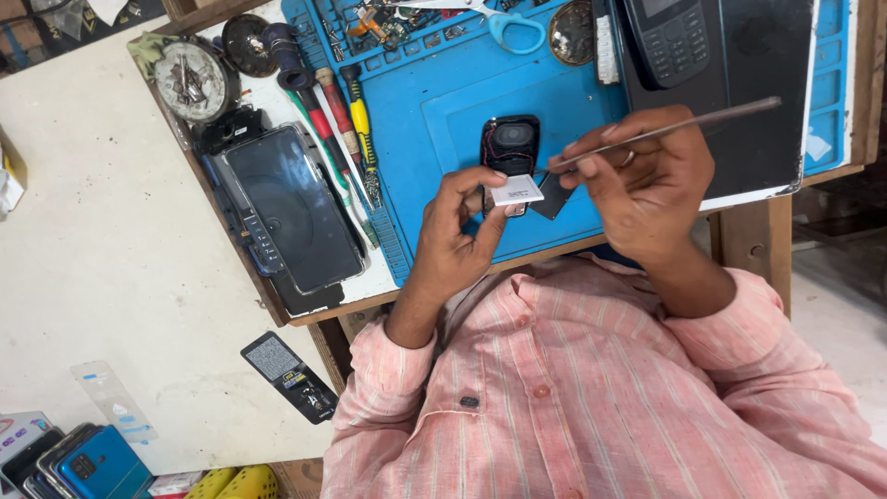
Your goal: The person uses a soldering iron to work on a small electronic component, then attaches a battery and a small screen to the component. They connect wires and use a metal tool to adjust internal parts of the assembled device.
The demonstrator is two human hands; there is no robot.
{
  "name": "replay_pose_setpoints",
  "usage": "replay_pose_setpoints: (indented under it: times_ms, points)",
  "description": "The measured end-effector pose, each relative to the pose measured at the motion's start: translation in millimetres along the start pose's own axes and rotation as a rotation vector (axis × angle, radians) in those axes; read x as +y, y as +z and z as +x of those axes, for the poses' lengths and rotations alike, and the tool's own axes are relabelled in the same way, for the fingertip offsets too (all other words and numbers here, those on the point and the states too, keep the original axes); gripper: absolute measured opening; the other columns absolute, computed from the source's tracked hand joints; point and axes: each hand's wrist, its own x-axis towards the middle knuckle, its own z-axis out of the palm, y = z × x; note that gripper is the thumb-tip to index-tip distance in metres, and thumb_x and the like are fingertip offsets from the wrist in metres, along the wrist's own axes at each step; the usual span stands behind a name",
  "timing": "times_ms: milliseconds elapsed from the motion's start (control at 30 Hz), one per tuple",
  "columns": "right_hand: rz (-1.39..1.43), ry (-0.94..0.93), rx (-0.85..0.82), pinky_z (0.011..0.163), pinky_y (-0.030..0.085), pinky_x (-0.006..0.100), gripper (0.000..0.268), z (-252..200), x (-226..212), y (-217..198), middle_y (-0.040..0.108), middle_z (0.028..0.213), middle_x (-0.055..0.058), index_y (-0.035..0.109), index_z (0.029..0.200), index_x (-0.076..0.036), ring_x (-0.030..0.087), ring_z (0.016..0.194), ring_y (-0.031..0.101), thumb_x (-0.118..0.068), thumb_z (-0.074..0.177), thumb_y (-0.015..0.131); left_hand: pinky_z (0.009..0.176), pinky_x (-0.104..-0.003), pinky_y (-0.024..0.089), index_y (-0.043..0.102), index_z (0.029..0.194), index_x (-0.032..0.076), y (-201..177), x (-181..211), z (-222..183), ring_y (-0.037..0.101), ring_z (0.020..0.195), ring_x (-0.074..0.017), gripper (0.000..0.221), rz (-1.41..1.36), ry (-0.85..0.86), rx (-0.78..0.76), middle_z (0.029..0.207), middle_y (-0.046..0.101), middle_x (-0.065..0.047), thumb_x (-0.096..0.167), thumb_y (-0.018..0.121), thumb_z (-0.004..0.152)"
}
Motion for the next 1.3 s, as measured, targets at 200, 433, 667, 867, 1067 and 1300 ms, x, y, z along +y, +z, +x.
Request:
replay_pose_setpoints:
  times_ms: [200,433,667,867,1067,1300]
  points:
    - [-0.109,-0.098,-0.021,0.085,0.068,0.034,0.026,0.0,8.3,9.4,0.067,0.105,0.022,0.047,0.124,0.001,0.03,0.104,0.075,0.009,0.109,0.067,0.09,-0.027,0.059,0.047,0.133,0.004,-1.5,4.5,1.2,0.074,0.108,-0.0172,0.034,0.032,-0.004,-0.011,0.115,0.073,-0.014,-0.007,0.062,0.105]
    - [-0.13,-0.076,-0.011,0.081,0.068,0.031,0.023,0.4,9.3,9.4,0.07,0.104,0.022,0.047,0.124,0.001,0.026,0.101,0.077,0.007,0.111,0.065,0.089,-0.028,0.059,0.048,0.133,0.004,-2.1,6.4,2.2,0.075,0.107,-0.0183,0.034,0.047,0.008,-0.006,0.114,0.072,-0.014,-0.006,0.063,0.104]
    - [-0.208,-0.121,-0.007,0.08,0.069,0.031,0.022,2.0,12.7,10.4,0.069,0.107,0.022,0.048,0.123,0.003,0.025,0.1,0.077,0.008,0.11,0.066,0.085,-0.027,0.058,0.049,0.133,0.005,-2.3,6.3,2.6,0.077,0.104,-0.0181,0.035,0.083,-0.01,-0.004,0.11,0.074,-0.013,-0.005,0.066,0.104]
    - [-0.216,-0.171,-0.021,0.08,0.068,0.032,0.024,3.2,15.0,10.7,0.069,0.103,0.022,0.049,0.122,0.003,0.026,0.099,0.076,0.008,0.108,0.067,0.087,-0.028,0.059,0.048,0.133,0.005,-1.4,5.5,1.3,0.076,0.109,-0.019,0.034,0.025,-0.026,-0.005,0.115,0.073,-0.014,-0.005,0.064,0.105]
    - [-0.096,-0.083,-0.018,0.081,0.069,0.031,0.022,3.1,12.3,8.0,0.07,0.102,0.021,0.048,0.124,0.001,0.025,0.101,0.077,0.005,0.112,0.066,0.088,-0.027,0.059,0.048,0.134,0.006,-1.9,3.3,1.4,0.075,0.107,-0.0174,0.036,-0.012,-0.03,-0.017,0.114,0.073,-0.013,-0.008,0.062,0.104]
    - [-0.159,-0.071,-0.014,0.08,0.069,0.031,0.02,3.4,11.8,8.6,0.071,0.103,0.022,0.049,0.123,0.002,0.025,0.099,0.077,0.006,0.112,0.066,0.089,-0.027,0.059,0.049,0.133,0.004,-2.3,3.3,1.0,0.075,0.111,-0.0191,0.033,0.018,-0.023,-0.011,0.117,0.071,-0.013,-0.006,0.063,0.105]
